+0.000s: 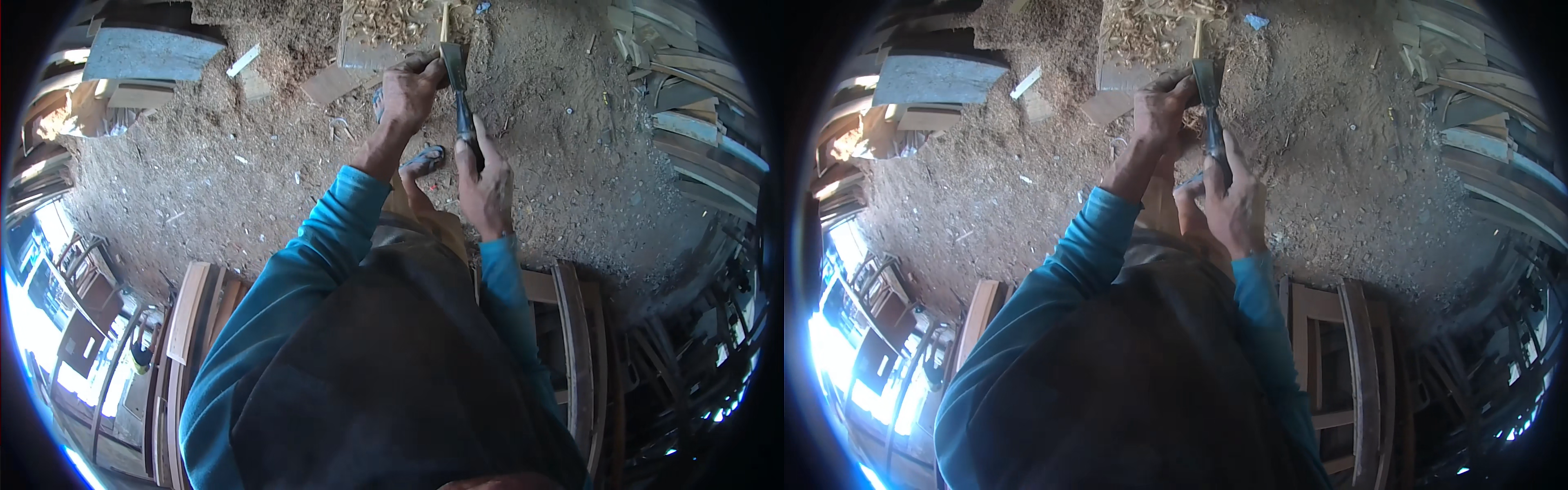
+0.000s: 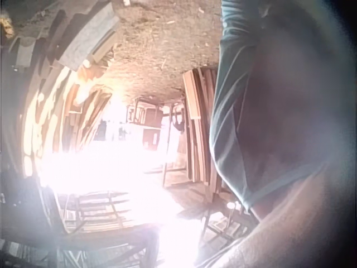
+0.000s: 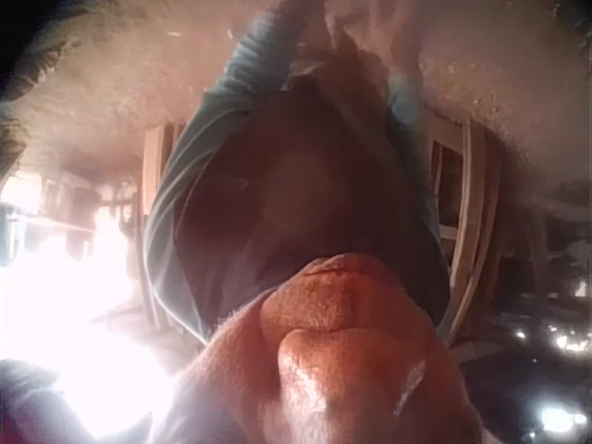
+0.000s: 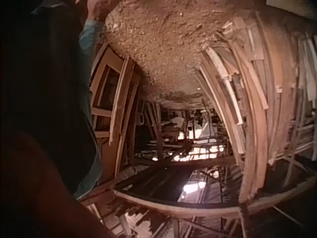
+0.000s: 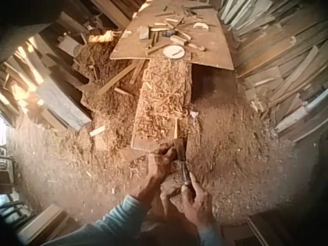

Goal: The person shapes a small piece of wood by hand using a chisel, repeatedly carving thin shavings from the surface while holding the wood against a larger block.

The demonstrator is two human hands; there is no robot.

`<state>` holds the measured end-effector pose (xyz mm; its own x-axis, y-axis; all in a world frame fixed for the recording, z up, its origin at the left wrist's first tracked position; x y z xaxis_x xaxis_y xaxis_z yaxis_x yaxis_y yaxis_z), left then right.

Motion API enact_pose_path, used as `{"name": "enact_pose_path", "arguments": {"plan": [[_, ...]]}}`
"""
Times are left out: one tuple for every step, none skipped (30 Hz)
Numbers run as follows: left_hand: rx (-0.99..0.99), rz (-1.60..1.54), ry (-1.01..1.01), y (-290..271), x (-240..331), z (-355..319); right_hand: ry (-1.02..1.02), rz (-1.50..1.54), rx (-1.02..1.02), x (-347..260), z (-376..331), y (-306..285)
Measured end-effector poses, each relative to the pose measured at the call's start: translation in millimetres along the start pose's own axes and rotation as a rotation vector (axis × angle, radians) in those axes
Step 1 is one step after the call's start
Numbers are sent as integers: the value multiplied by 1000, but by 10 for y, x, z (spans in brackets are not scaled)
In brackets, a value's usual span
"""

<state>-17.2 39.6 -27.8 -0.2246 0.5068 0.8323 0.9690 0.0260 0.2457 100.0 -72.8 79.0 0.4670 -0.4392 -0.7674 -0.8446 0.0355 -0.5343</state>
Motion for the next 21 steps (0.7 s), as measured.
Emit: {"name": "enact_pose_path", "arguments": {"plan": [[8, 7, 9, 17, 5, -3, -1, -19, 4, 10, -73, 3], [17, 15, 18, 16, -11, -6, -2, -37, 8, 21, -115, 5], [8, 6, 43, -18, -101, -16, 18, -77, -12, 42, -88, 2], [3, 58, 68, -8, -60, -53, 80, -65, -41, 21, -32, -16], [-2, 111, 93, 6, -5, -113, 142, -51, -70, -24, 26, -47], [-7, 165, 118, 14, 30, -147, 204, -38, -99, -35, 52, -63], [11, 152, 111, 3, 26, -141, 92, -20, -44, -8, 40, -58], [29, 139, 104, -16, -1, -137, 54, -39, -32, 11, -9, -43], [47, 126, 97, -35, -21, -132, 17, -57, -21, 18, -88, -37], [13, 126, 87, -40, -38, -123, -19, -81, -10, 34, -149, -39], [-22, 126, 77, -61, -46, -113, -13, -102, -5, 40, -174, -24], [-56, 125, 67, -77, -52, -103, 21, -85, -27, 27, -116, -32], [-65, 163, 87, -64, -2, -121, 64, -67, -49, -4, -43, -45], [-74, 201, 107, -38, 74, -131, 108, -48, -71, -8, -14, -47], [-84, 239, 126, -23, 112, -153, 139, -54, -83, 12, -40, -31], [-68, 288, 131, -33, 136, -155, 157, -60, -93, -7, -29, -19], [-51, 337, 135, -46, 152, -158, 174, -65, -103, -20, -19, -15], [-34, 387, 140, -56, 159, -160, 142, -64, -86, -6, -49, -11], [-36, 336, 159, -56, 127, -145, 107, -54, -65, 22, -99, 17], [-38, 286, 179, -50, 72, -139, 81, -22, -49, 31, -63, 34], [-41, 235, 198, -55, 40, -117, 47, 14, -26, 8, 15, 60]]}}
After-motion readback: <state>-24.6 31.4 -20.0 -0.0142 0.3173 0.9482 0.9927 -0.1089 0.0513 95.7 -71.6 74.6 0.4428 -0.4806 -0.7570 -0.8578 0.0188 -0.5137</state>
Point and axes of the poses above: each hand's wrist, its own z-axis towards the middle knuckle, its own y-axis out of the palm, x = y × z, the point moved 2 cm from there along z, towards the middle knuckle, and after that the axes turned 4 degrees about y, right-handed, at the moved point
